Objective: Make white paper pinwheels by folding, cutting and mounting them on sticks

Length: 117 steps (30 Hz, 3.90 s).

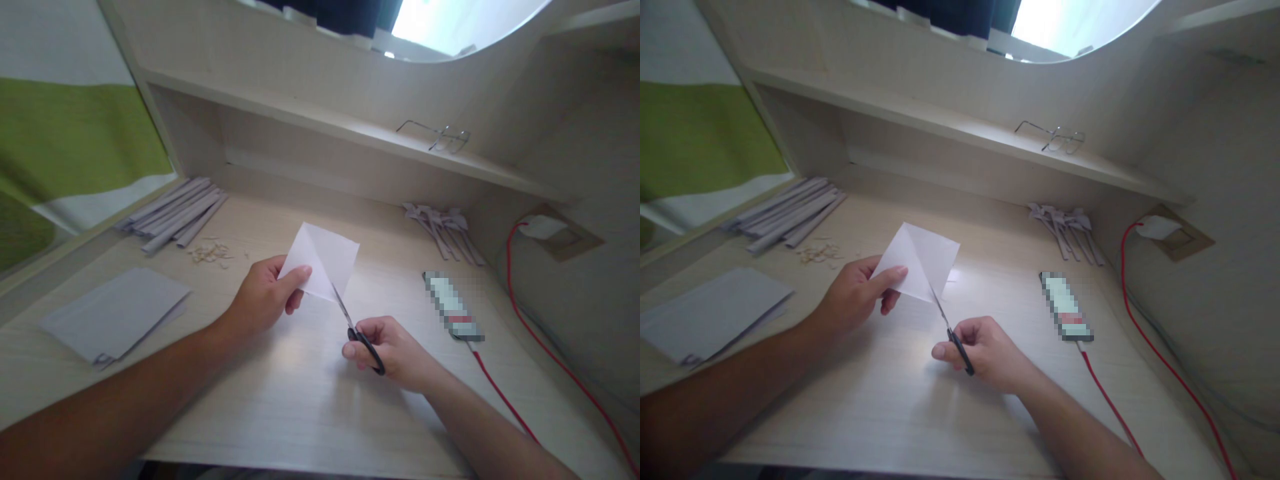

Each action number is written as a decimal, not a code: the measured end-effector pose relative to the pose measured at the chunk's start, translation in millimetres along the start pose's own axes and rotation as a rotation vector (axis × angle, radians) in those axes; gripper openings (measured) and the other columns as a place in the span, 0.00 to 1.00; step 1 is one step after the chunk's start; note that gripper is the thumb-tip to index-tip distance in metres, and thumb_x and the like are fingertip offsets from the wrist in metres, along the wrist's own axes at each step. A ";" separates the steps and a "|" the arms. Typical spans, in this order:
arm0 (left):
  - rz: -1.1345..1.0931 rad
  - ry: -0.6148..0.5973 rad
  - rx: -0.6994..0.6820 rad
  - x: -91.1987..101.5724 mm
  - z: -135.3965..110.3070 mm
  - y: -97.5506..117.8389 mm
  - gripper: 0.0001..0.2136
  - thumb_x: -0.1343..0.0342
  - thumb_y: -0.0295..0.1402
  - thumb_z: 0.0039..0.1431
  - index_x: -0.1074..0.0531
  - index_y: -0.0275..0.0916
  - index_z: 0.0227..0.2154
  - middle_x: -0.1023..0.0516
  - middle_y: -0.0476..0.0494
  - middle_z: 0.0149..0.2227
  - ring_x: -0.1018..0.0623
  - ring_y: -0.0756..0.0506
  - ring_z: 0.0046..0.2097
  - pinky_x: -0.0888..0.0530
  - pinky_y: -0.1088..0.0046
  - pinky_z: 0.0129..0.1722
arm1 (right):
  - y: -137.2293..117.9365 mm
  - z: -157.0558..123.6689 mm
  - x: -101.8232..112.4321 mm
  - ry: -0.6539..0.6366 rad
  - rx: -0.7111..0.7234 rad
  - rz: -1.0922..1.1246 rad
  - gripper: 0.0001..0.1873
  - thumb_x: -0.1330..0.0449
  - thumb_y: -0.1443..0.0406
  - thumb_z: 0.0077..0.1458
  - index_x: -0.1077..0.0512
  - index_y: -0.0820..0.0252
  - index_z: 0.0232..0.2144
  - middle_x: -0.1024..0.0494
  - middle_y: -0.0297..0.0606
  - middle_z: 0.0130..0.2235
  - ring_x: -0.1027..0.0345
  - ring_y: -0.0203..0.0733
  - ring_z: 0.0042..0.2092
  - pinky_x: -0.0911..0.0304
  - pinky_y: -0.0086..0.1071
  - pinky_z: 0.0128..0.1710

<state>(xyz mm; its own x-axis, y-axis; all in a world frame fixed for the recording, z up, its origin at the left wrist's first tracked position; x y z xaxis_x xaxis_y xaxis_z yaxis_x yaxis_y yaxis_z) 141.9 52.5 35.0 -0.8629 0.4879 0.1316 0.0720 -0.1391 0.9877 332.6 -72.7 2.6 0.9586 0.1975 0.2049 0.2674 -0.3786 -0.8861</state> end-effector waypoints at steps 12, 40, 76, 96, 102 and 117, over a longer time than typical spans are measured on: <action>-0.013 0.027 0.041 0.7 2.1 -2.6 0.17 0.43 0.40 0.58 0.35 0.39 0.17 0.31 0.53 0.14 0.33 0.52 0.18 0.36 0.75 0.22 | 1.4 1.5 1.3 0.041 -0.017 0.005 0.26 0.28 0.48 0.46 0.30 0.61 0.17 0.33 0.30 0.18 0.48 0.30 0.21 0.57 0.30 0.22; -0.011 -0.016 0.037 -4.5 0.9 -5.3 0.19 0.42 0.42 0.56 0.34 0.38 0.15 0.33 0.52 0.14 0.34 0.52 0.19 0.37 0.75 0.23 | 1.6 3.6 0.9 0.047 0.013 -0.004 0.26 0.30 0.47 0.48 0.31 0.61 0.18 0.35 0.28 0.18 0.49 0.31 0.22 0.57 0.30 0.23; -0.018 -0.025 0.030 -6.1 -0.9 -6.9 0.19 0.42 0.43 0.56 0.35 0.39 0.15 0.33 0.51 0.15 0.34 0.51 0.19 0.37 0.75 0.23 | 3.3 5.5 4.1 0.095 0.003 -0.090 0.27 0.29 0.46 0.45 0.30 0.61 0.17 0.34 0.29 0.18 0.48 0.31 0.22 0.55 0.31 0.24; -0.046 -0.074 0.044 -9.0 -1.5 -11.2 0.18 0.42 0.43 0.56 0.34 0.38 0.16 0.32 0.51 0.15 0.34 0.52 0.19 0.38 0.75 0.22 | 5.3 5.9 4.7 0.091 0.009 -0.068 0.26 0.29 0.47 0.46 0.30 0.61 0.17 0.34 0.29 0.18 0.47 0.31 0.22 0.55 0.31 0.24; -0.056 -0.067 0.051 -9.3 -1.4 -11.2 0.18 0.41 0.43 0.56 0.34 0.38 0.16 0.32 0.52 0.15 0.34 0.52 0.19 0.38 0.75 0.22 | 3.4 5.2 3.5 0.097 0.007 -0.048 0.25 0.29 0.49 0.46 0.30 0.61 0.17 0.34 0.29 0.18 0.47 0.31 0.22 0.56 0.31 0.24; -0.076 -0.092 0.050 -10.9 -1.4 -17.4 0.18 0.42 0.44 0.56 0.34 0.38 0.18 0.33 0.52 0.15 0.35 0.52 0.19 0.39 0.76 0.22 | 3.1 6.2 2.4 0.096 0.012 -0.005 0.25 0.29 0.49 0.45 0.31 0.61 0.17 0.33 0.30 0.18 0.48 0.30 0.21 0.56 0.30 0.22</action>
<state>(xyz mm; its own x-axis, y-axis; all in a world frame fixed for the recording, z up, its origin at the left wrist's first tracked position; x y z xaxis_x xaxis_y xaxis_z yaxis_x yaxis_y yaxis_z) 149.3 48.4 16.3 -0.8177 0.5724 0.0610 0.0351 -0.0563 0.9978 335.1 -67.8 -2.2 0.9623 0.1118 0.2478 0.2717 -0.3665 -0.8898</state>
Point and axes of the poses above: each hand's wrist, its own z-axis towards the middle knuckle, its own x-axis out of the back of the hand, y = z × x, the point moved 3 cm from there along z, towards the middle knuckle
